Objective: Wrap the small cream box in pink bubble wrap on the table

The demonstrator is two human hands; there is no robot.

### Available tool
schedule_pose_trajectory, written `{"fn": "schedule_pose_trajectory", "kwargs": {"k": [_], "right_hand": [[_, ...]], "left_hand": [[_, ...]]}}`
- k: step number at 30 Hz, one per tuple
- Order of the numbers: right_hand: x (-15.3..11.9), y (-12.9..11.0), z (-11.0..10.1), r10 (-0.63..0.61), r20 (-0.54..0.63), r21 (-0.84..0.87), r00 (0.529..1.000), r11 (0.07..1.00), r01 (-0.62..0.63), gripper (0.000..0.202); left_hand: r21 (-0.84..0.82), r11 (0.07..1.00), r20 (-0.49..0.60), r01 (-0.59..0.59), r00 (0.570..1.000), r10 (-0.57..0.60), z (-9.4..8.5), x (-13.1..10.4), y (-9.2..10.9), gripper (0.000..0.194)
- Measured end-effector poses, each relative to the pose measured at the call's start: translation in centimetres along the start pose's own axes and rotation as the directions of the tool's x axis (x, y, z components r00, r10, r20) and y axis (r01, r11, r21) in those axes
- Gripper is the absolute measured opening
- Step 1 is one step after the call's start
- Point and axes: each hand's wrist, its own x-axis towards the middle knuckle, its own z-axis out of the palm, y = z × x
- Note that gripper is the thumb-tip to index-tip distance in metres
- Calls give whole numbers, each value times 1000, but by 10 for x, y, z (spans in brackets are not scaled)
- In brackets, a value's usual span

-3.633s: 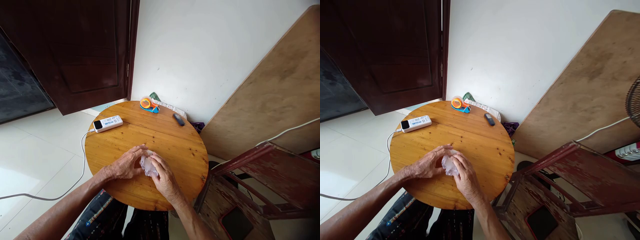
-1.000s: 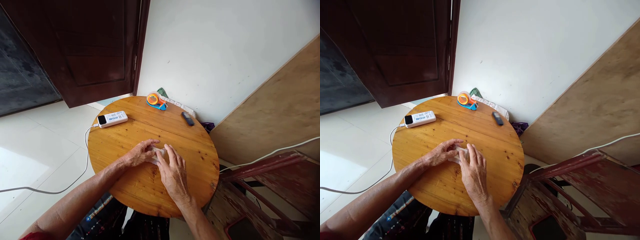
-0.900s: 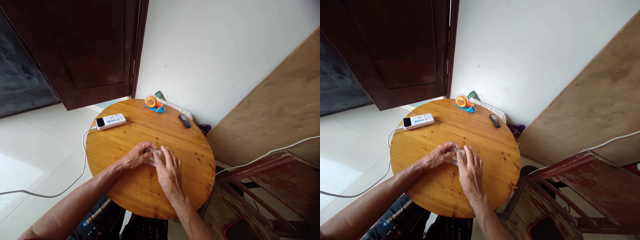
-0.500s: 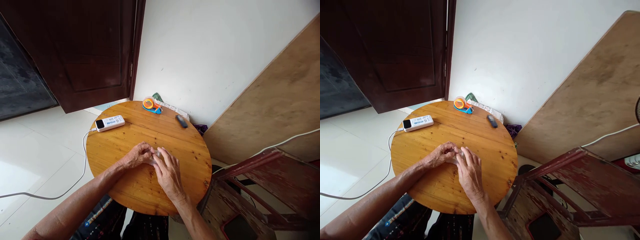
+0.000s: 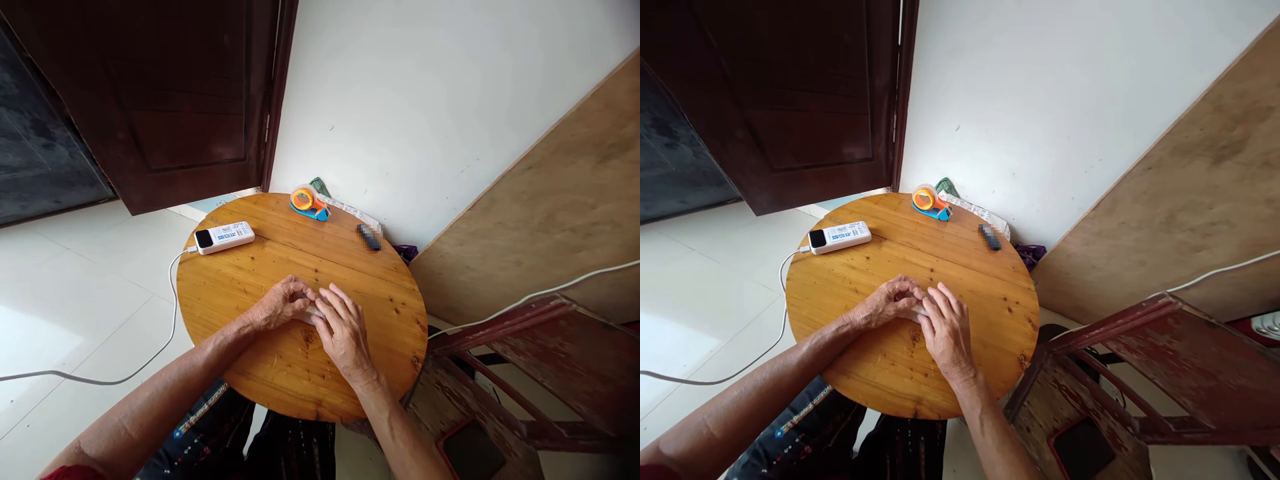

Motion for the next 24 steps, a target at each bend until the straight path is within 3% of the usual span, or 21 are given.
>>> {"fn": "schedule_pose_trajectory", "kwargs": {"k": [5, 10, 17, 20, 24], "right_hand": [[-7, -11, -3, 39, 21, -13, 999, 999, -38, 34], [-10, -13, -13, 90, -79, 30, 993, 996, -88, 37], [2, -20, -13, 19, 108, -120, 994, 993, -6, 33], [5, -15, -19, 41, 66, 29, 997, 999, -43, 25], [-1, 3, -30, 240, -69, 345, 968, 916, -202, 16]], "left_hand": [[-56, 998, -13, 28, 1000, -29, 1, 0, -3, 23], [-73, 997, -31, 6, 999, -8, 1, 0, -6, 22], [-134, 991, -40, 13, 999, -19, 3, 1, -8, 23], [-163, 987, -44, 16, 999, -24, 0, 1, -7, 20], [-253, 965, -23, 75, 996, -84, -4, 0, -5, 33]]}}
